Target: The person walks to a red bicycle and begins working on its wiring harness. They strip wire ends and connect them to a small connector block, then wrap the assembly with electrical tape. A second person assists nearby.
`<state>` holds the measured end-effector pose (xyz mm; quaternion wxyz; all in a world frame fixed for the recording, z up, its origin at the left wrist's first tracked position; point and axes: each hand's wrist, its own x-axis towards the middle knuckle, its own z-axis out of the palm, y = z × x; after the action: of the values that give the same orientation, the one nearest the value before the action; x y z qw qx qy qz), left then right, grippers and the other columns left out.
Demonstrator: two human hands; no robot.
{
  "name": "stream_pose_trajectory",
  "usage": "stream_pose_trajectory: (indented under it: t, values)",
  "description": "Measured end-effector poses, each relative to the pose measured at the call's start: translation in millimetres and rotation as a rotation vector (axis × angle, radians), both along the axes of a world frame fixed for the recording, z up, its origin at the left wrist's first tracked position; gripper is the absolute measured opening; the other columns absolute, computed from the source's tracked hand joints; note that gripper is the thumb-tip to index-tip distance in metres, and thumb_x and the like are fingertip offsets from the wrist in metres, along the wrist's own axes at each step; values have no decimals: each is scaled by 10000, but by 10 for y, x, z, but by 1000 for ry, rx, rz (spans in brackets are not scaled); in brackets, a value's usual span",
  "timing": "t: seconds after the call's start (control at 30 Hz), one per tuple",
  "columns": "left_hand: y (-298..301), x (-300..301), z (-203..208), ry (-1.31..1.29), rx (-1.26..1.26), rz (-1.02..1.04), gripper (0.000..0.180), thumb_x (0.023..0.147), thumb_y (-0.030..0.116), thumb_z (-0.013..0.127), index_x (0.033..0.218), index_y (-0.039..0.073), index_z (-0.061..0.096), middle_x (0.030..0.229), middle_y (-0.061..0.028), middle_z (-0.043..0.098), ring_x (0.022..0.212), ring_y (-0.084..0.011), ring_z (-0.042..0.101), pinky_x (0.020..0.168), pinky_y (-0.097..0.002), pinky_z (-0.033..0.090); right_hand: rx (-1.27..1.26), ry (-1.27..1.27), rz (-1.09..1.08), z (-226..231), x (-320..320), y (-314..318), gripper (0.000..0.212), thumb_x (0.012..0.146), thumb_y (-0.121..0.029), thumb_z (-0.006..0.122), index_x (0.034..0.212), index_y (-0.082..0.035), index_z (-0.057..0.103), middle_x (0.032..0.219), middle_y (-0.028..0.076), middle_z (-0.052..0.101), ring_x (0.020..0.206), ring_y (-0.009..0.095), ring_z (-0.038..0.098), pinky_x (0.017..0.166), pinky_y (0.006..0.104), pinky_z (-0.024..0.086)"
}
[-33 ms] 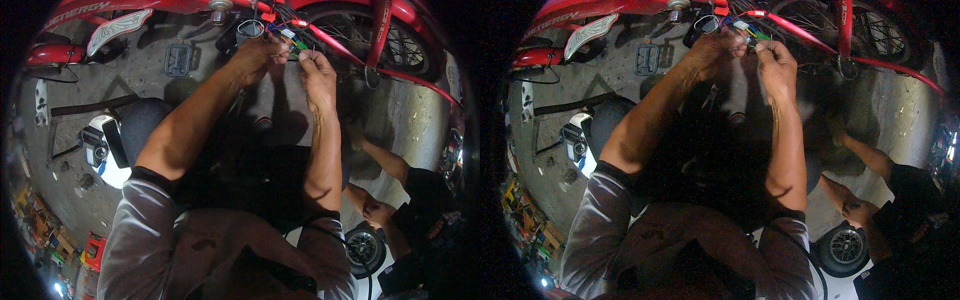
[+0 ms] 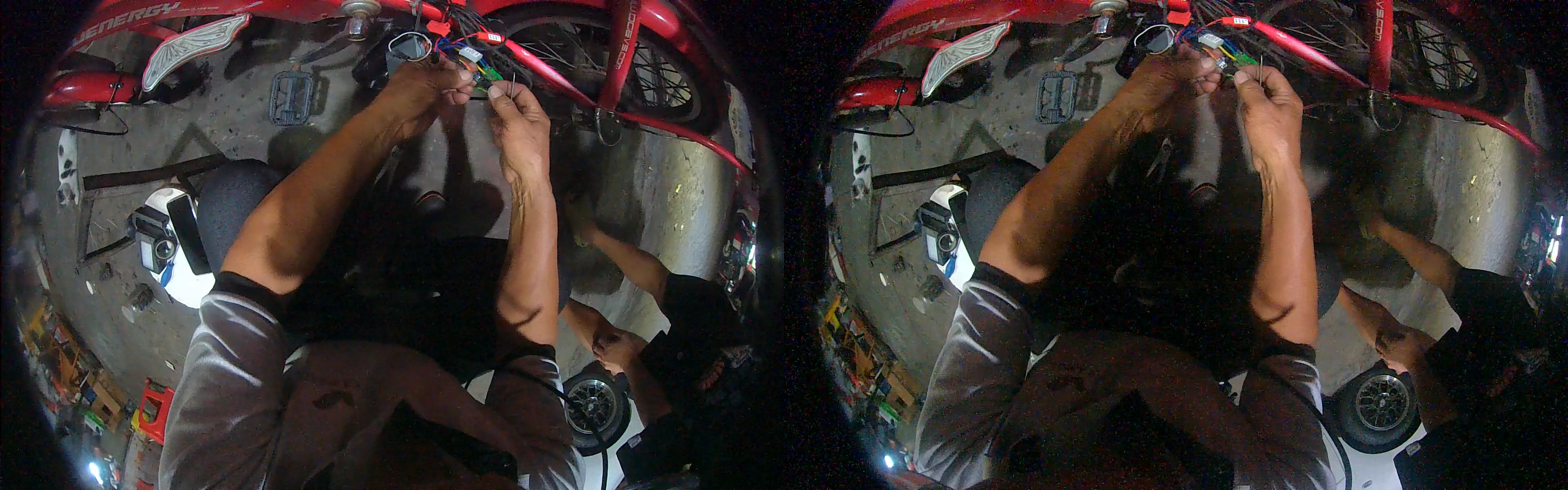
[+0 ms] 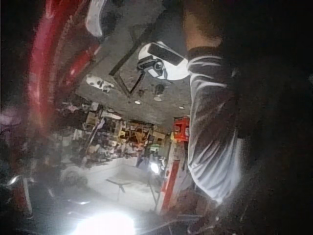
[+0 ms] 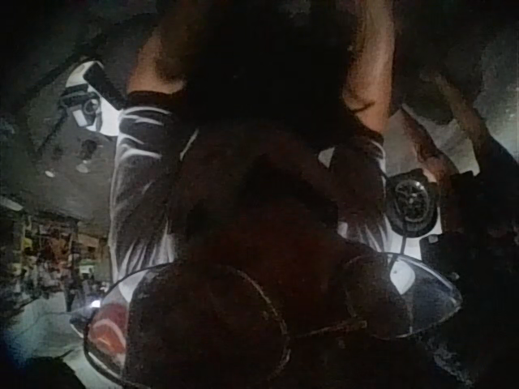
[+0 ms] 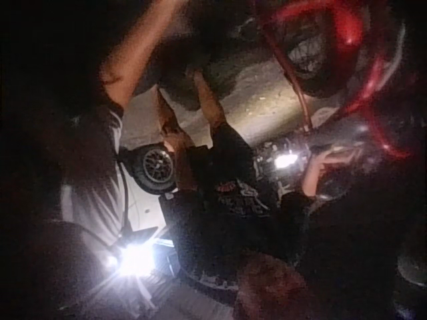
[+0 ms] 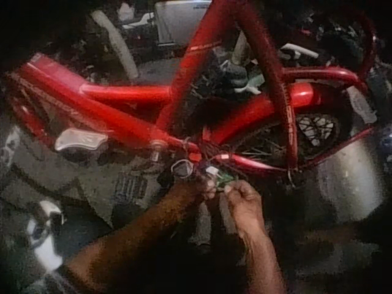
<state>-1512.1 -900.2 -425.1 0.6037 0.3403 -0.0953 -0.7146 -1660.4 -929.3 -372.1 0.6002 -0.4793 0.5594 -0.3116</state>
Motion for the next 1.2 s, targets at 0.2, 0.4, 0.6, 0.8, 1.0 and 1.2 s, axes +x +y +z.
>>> stream_pose_trajectory:
  t: [0.2, 0.4, 0.6, 0.8, 1.0, 1.2]
  values:
    - [-3, -10, 60, -4, 34, 20, 151, 806, 58, 649, 933, -7, 598, 833, -74, 618, 762, -154, 609, 675, -233, 523, 39, -131, -22, 14, 11, 23, 100, 825, -91, 625, 919, -78, 592, 676, -64, 480, 480, 19, 328, 420, 177, 220]
    - [-4, 5, 83, 45, 33, 12, 150, 814, 58, 643, 943, -4, 597, 833, -71, 617, 760, -152, 609, 668, -233, 524, 9, -280, -69, -18, 25, 41, 133, 801, 21, 607, 928, -13, 587, 791, 8, 559, 662, 54, 457, 554, 188, 361]
    - [5, 9, 86, 48, 22, 1, 159, 822, 62, 634, 959, -6, 590, 834, -78, 616, 758, -154, 609, 669, -236, 526, -8, -348, -99, -80, 49, 58, 151, 791, 32, 614, 928, -21, 582, 799, 7, 554, 677, 53, 460, 577, 180, 357]
    - [1, 7, 82, 17, 49, 1, 149, 831, 73, 626, 954, -2, 586, 834, -79, 618, 746, -146, 609, 661, -228, 525, -152, -168, -134, -133, 83, 98, 148, 787, 21, 620, 924, -18, 580, 814, 12, 560, 718, 75, 486, 651, 204, 400]
    - [-9, 0, 69, 47, 52, -19, 154, 839, 87, 622, 966, 9, 585, 856, -76, 616, 775, -139, 608, 677, -217, 528, -198, -139, -157, -183, 101, 104, 137, 792, 12, 616, 921, -13, 580, 823, 10, 563, 743, 81, 492, 693, 219, 409]
    - [-9, -1, 65, 31, 64, -25, 191, 837, 90, 624, 1005, 11, 579, 877, -61, 612, 810, -143, 607, 720, -227, 527, -166, -138, -170, -174, 102, 122, 132, 788, 14, 616, 908, -26, 581, 790, -11, 529, 724, 71, 462, 669, 206, 394]
